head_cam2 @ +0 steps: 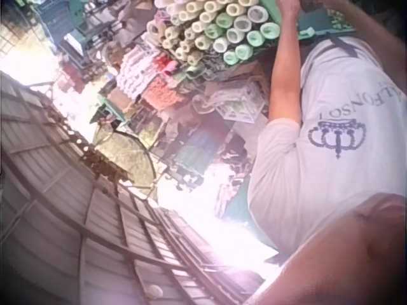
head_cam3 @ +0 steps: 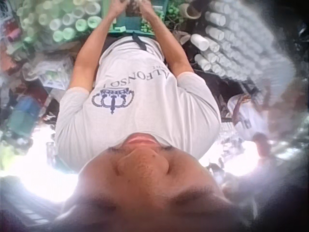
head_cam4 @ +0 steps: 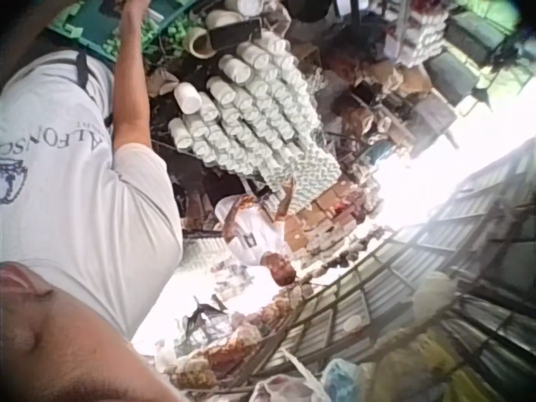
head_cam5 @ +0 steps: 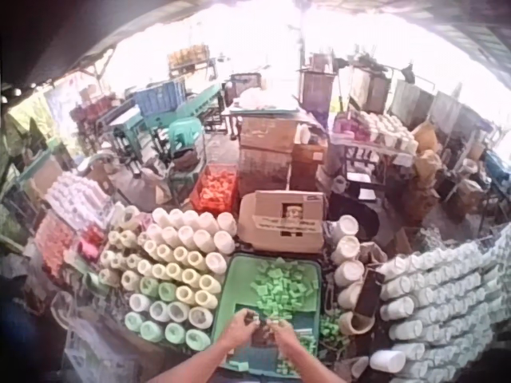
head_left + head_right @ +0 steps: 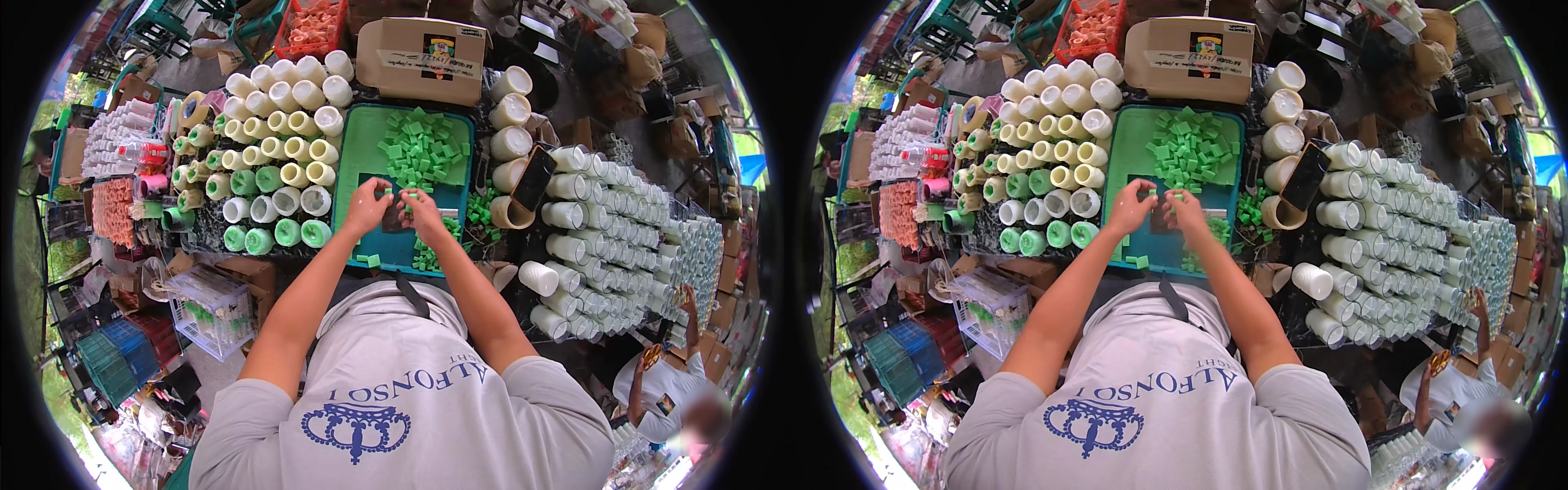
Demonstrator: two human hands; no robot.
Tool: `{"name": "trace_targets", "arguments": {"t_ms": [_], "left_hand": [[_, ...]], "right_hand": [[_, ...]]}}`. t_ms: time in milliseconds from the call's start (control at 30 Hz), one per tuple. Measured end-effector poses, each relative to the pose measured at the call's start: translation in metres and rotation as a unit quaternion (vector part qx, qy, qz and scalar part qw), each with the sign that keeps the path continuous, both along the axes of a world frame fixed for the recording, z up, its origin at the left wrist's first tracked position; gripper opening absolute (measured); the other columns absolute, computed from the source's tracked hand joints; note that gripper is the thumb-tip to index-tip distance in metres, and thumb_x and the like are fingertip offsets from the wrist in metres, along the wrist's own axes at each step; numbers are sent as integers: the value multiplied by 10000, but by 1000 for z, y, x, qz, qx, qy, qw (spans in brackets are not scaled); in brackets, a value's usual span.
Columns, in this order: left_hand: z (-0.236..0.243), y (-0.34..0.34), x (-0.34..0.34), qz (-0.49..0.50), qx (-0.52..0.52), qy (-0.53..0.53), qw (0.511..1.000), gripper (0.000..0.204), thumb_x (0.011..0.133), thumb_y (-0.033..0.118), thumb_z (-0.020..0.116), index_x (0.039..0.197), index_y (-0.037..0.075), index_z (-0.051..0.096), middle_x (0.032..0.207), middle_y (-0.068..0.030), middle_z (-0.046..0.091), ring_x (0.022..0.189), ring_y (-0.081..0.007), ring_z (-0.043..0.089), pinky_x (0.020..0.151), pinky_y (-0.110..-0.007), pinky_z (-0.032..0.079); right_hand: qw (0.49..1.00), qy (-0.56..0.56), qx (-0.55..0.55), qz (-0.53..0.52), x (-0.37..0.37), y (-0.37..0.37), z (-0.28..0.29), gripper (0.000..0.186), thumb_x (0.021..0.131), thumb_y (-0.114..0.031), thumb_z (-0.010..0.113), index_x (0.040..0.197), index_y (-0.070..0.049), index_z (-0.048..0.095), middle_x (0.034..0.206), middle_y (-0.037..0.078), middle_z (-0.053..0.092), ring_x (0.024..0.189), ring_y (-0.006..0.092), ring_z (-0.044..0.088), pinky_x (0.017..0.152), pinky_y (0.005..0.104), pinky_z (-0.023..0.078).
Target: The person uses a knife to cut green rectangular blocks into smaller cubes on a green cutting board. The cut pieces are gathered and placed into a tray. The person repeatedly slices the blocks and organizes the resulting cubes.
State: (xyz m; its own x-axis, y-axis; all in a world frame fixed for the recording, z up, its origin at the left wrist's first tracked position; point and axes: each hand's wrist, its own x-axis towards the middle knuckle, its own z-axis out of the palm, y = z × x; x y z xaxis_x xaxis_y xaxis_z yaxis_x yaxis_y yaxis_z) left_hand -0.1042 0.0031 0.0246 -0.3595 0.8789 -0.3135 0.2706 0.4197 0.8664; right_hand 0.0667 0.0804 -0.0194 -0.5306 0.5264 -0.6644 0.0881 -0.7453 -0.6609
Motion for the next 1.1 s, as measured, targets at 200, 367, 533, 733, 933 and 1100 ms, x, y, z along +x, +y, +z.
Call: {"name": "trace_targets", "arguments": {"t_ms": [200, 367, 533, 733, 933, 1100], "left_hand": [[9, 69, -15, 193, 49, -123, 972, 322, 1007, 138, 669, 1297, -1, 644, 1061, -181, 773, 916, -236, 801, 629, -369, 606], [12, -15, -22, 69, -91, 53, 992, 240, 992, 168, 692, 1159, -3, 666, 937, -190, 773, 864, -314, 781, 674, -460, 593], [2, -143, 2, 12, -188, 111, 976, 253, 958, 233, 735, 1076, 10, 713, 925, -242, 767, 919, -431, 750, 826, -517, 576], [17, -180, 5, 58, -178, 130, 974, 230, 939, 192, 742, 1090, 28, 689, 922, -200, 763, 904, -403, 744, 803, -525, 570], [14, -173, 14, -92, -124, 263, 952, 306, 890, 178, 795, 1146, 70, 667, 1107, -151, 690, 996, -396, 722, 818, -512, 588], [9, -168, 12, -117, -101, 260, 953, 237, 895, 176, 781, 1095, 88, 690, 1129, -144, 661, 1031, -369, 726, 821, -495, 604]], "right_hand": [[936, -185, 298, -7, -21, 64, 62, 476, 1050, -261, 659, 1451, -44, 523, 1183, 174, 673, 810, 276, 734, 596, 446, 592], [736, -309, 581, 159, 16, 37, 77, 501, 970, -203, 706, 1417, -46, 545, 1292, 204, 635, 1033, 435, 701, 835, 542, 579], [700, -159, 599, 354, -2, -33, 46, 508, 896, -263, 807, 1320, -69, 606, 1263, 157, 631, 1068, 394, 701, 852, 509, 587], [701, -196, 564, 391, -53, -83, 36, 812, 770, -443, 915, 1367, -32, 548, 1195, 153, 623, 1071, 381, 710, 837, 498, 610], [674, -185, 574, 427, -58, -83, 22, 731, 753, -394, 930, 1270, -52, 542, 1190, 161, 614, 1050, 407, 716, 833, 512, 610], [709, -109, 548, 429, -46, -64, 20, 652, 789, -320, 888, 1279, -43, 560, 1189, 201, 671, 1025, 412, 719, 825, 514, 600]]}}
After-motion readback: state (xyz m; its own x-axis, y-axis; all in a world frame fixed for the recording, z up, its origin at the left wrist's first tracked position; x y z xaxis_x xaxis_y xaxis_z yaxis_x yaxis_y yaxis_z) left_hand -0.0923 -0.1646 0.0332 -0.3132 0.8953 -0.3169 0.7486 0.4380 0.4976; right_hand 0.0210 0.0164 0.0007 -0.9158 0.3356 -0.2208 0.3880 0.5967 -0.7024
